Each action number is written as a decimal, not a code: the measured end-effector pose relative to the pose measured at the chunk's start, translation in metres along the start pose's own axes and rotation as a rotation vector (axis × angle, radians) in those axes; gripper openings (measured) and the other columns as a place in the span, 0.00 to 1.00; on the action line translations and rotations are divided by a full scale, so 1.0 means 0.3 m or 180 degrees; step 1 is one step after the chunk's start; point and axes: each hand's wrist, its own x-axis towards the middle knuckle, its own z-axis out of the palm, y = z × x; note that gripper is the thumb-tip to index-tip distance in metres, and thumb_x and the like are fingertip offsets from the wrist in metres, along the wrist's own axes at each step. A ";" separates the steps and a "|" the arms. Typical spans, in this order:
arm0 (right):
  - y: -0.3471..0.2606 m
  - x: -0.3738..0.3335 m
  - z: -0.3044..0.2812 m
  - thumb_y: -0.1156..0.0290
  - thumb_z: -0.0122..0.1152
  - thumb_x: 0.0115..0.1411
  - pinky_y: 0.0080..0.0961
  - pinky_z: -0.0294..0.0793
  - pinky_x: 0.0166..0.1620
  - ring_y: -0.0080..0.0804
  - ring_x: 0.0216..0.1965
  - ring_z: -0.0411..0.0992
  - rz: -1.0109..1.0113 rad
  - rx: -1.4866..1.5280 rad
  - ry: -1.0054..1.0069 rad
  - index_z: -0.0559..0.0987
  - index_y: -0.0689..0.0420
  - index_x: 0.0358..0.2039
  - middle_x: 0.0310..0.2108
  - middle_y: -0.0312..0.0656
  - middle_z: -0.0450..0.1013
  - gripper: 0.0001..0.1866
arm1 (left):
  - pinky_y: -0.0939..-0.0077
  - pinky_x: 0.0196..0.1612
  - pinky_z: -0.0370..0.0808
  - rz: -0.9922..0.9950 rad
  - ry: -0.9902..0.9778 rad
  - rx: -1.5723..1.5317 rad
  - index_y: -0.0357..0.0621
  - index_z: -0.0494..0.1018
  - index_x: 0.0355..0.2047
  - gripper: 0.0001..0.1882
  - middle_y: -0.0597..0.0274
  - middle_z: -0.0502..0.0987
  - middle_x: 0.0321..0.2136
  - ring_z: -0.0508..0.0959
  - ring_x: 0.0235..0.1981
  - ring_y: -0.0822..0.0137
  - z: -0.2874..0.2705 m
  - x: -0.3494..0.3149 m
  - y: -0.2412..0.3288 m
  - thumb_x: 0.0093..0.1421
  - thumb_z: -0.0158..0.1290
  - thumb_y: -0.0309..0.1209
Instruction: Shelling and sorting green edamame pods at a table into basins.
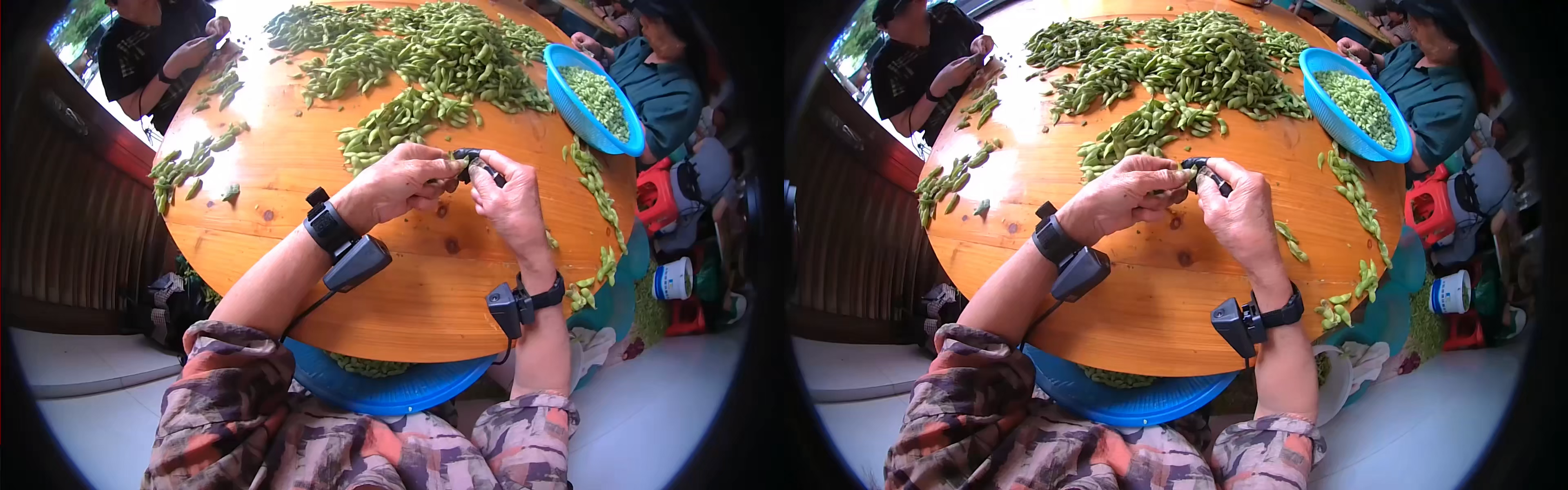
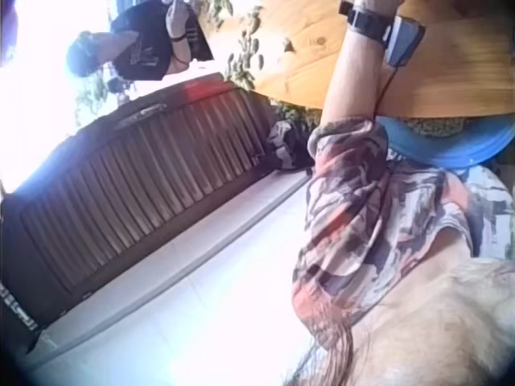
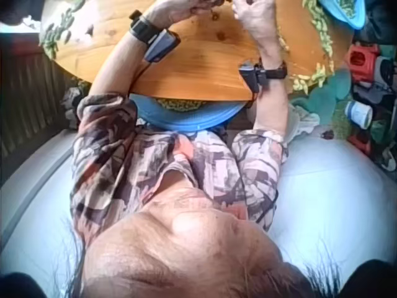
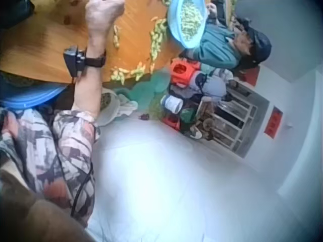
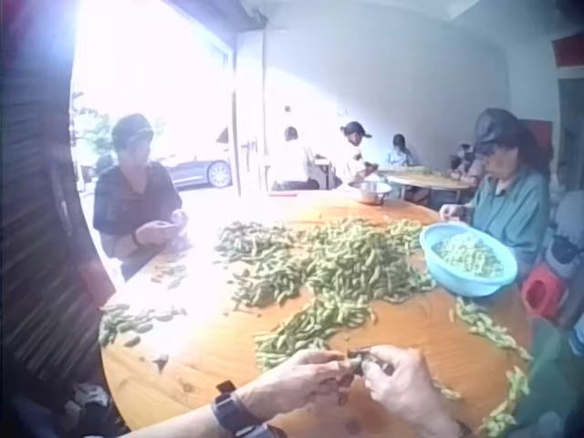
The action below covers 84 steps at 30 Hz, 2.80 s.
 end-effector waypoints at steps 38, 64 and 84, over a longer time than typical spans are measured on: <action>0.062 0.041 -0.125 0.77 0.53 0.57 0.43 0.75 0.40 0.56 0.34 0.75 -0.0955 -0.2497 0.1165 0.80 0.70 0.37 0.32 0.61 0.75 0.11 | 0.62 0.38 0.78 0.1588 0.0102 0.5390 0.39 0.79 0.37 0.12 0.50 0.81 0.29 0.82 0.31 0.55 0.073 0.300 0.213 0.54 0.48 0.22; -0.014 0.007 -0.063 0.74 0.52 0.66 0.11 0.55 0.22 0.10 0.20 0.57 0.0051 0.1100 -0.0456 0.77 0.65 0.50 0.19 0.24 0.61 0.14 | 0.82 0.21 0.69 0.1068 0.0164 0.2777 0.38 0.72 0.32 0.03 0.65 0.76 0.19 0.76 0.19 0.77 0.124 -0.024 0.113 0.60 0.54 0.24; -0.049 -0.029 0.014 0.76 0.54 0.66 0.12 0.65 0.25 0.12 0.24 0.65 0.0136 0.0754 -0.0830 0.78 0.66 0.48 0.30 0.31 0.69 0.12 | 0.84 0.19 0.71 0.0519 0.0861 0.0825 0.38 0.76 0.27 0.07 0.63 0.78 0.21 0.76 0.18 0.76 0.039 -0.104 0.002 0.58 0.62 0.27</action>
